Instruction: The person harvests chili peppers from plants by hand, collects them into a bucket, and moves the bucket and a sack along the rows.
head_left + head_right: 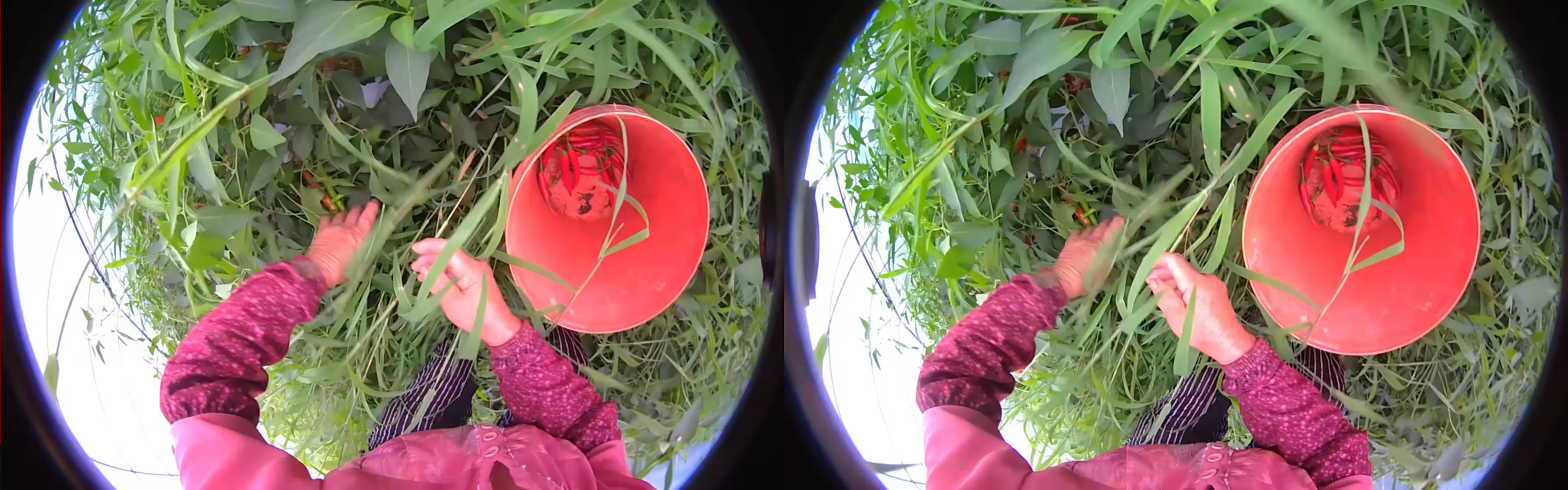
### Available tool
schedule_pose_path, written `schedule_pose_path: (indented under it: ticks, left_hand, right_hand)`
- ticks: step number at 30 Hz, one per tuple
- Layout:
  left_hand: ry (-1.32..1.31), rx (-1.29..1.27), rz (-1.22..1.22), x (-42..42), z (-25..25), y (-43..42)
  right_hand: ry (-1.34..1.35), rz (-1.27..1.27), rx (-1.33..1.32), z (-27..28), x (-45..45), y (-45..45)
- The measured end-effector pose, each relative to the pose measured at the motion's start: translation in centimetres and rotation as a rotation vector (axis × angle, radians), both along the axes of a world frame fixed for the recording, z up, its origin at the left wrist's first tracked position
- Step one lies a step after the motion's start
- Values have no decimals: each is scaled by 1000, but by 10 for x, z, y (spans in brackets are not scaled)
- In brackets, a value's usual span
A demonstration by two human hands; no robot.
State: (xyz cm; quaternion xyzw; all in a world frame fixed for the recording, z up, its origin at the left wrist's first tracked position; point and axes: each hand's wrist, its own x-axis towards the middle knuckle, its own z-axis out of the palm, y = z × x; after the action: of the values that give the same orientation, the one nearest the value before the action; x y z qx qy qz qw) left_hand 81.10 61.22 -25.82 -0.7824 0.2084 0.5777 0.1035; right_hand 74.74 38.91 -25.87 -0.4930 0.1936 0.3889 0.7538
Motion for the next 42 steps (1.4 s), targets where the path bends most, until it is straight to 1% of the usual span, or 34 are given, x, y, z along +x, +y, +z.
schedule_pose_path:
  ticks: [2,3,5,6,8,9,10,12,13,14,16,18,20,21,22,23,24,26,27,29,30,31,32,33,34,36,37,38,40,41,42]
  left_hand:
    - [-45,19,-73,-16,-8,-8]
    - [-38,18,-75,-20,-12,-11]
    - [-31,45,-163,-26,-15,-17]
    - [-29,47,-159,-30,-12,-18]
    - [37,-157,-29,-38,1,-18]
    - [8,-271,130,-42,6,-10]
    - [-5,-269,117,-37,6,-5]
    - [-47,-282,110,-19,12,-9]
    - [-198,-317,140,-6,12,-8]
    - [-241,-279,162,14,15,-5]
    - [-509,-326,544,49,0,-9]
    - [-659,-421,595,90,-20,-16]
    - [-729,-372,522,124,-41,-31]
    - [-735,-328,508,132,-55,-34]
    - [-701,-122,448,143,-48,-53]
    - [-661,32,-154,149,-84,-19]
    - [-647,27,-150,158,-102,4]
    - [-488,38,-268,175,-127,47]
    - [-481,34,-268,187,-141,76]
    - [-431,17,-534,206,-156,126]
    - [-310,117,-105,211,-123,93]
    - [-273,193,431,215,-87,56]
    - [-337,285,835,219,-48,14]
    - [-246,156,1090,232,-45,30]
    - [-254,156,1088,237,-49,41]
    - [-343,38,1296,238,-48,32]
    - [-470,73,1108,239,-53,24]
    - [-425,-158,1150,242,-45,22]
    - [-185,-566,895,267,-65,60]
    - [-188,-620,880,276,-67,59]
    - [-244,-608,901,280,-69,52]
  right_hand:
    - [-69,130,-102,4,13,-5]
    - [-62,130,-102,1,14,-3]
    - [-359,180,-237,-4,17,1]
    - [-358,185,-234,-6,17,2]
    - [-567,272,-319,-11,17,5]
    - [-646,428,-362,-11,16,3]
    - [-649,540,-353,-15,13,4]
    - [-630,681,-402,-13,12,7]
    - [-628,675,-412,-16,7,8]
    - [-615,716,-406,-20,0,11]
    - [-616,754,-405,-23,-7,16]
    - [-488,709,-326,-26,-13,16]
    - [-496,759,-323,-20,-5,12]
    - [-552,777,-354,-19,-7,13]
    - [-606,794,-387,-20,-9,12]
    - [-595,799,-392,-21,-10,12]
    - [-581,767,-372,-20,-10,12]
    - [-560,700,-329,-18,-10,12]
    - [-682,669,-449,-15,-8,10]
    - [-661,677,-449,-16,-9,9]
    - [-643,684,-450,-17,-9,8]
    - [-650,686,-452,-18,-8,6]
    - [-606,665,-372,-18,-6,4]
    - [-562,641,-290,-18,-4,2]
    - [-568,637,-288,-18,-2,1]
    - [-386,604,-173,-18,2,0]
    - [-271,545,-216,-20,-3,3]
    - [-272,549,-217,-21,-2,2]
    - [-552,591,-224,-22,-1,-2]
    - [-603,578,-274,-21,-2,-3]
    - [-606,583,-267,-21,-4,-1]
